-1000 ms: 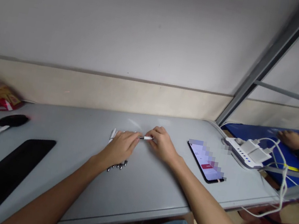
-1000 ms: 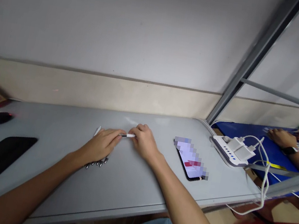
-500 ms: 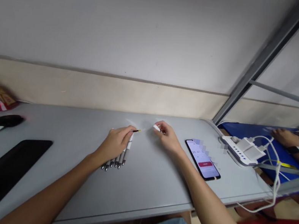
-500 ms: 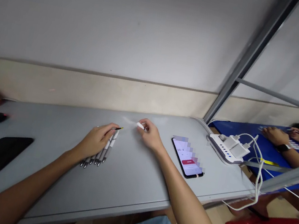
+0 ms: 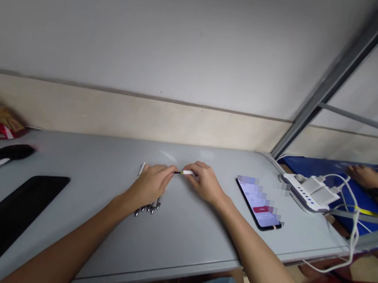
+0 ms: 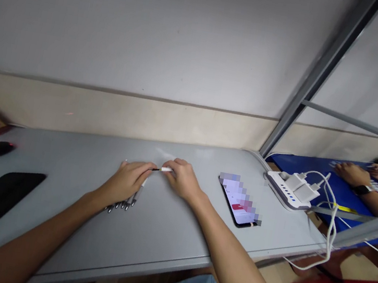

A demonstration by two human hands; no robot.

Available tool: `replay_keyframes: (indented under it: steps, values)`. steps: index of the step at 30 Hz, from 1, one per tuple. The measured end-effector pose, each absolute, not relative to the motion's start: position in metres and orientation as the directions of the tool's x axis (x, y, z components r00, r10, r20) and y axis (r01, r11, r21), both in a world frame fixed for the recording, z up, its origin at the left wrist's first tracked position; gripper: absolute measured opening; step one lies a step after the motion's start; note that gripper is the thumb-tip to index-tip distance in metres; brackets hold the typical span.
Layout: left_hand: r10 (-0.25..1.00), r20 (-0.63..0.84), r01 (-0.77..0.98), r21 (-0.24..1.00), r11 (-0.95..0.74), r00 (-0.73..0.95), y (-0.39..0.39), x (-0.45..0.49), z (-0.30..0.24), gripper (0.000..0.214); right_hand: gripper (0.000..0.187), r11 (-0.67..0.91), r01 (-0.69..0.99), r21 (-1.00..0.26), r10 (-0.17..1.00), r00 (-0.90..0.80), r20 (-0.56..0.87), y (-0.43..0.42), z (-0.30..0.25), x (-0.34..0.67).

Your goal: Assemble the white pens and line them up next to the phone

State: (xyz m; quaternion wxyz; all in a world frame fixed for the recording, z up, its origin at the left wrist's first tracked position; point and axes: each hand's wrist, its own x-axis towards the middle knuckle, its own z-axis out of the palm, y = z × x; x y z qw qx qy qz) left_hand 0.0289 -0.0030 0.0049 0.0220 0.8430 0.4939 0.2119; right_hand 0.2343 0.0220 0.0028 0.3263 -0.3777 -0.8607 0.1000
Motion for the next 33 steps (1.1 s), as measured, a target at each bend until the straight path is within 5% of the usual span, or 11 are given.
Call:
replay_keyframes:
  steps: [5, 19, 27, 33]
  values:
    - [0.849, 0.322, 0.802, 0.307, -0.512, 0.419, -0.007, 0.037, 0.004, 0.033, 0.018, 0.711, 0.62, -0.332, 0.697, -0.555, 0.455, 0.015, 0.001, 0.223]
    - [0.763, 0.433, 0.743, 0.261, -0.616, 0.48, -0.003, 0.034, 0.001, 0.018, 0.024, 0.727, 0.539, -0.425, 0.686, -0.593, 0.422, 0.016, 0.0, 0.226]
    - [0.892, 0.385, 0.781, 0.47, -0.411, 0.237, 0.002, 0.028, 0.006, 0.036, 0.025, 0.687, 0.662, -0.3, 0.712, -0.528, 0.463, 0.017, 0.002, 0.224]
    - [0.827, 0.508, 0.638, 0.559, -0.529, 0.241, 0.004, 0.027, 0.009, 0.018, 0.027, 0.698, 0.636, -0.328, 0.71, -0.554, 0.435, 0.017, 0.004, 0.227]
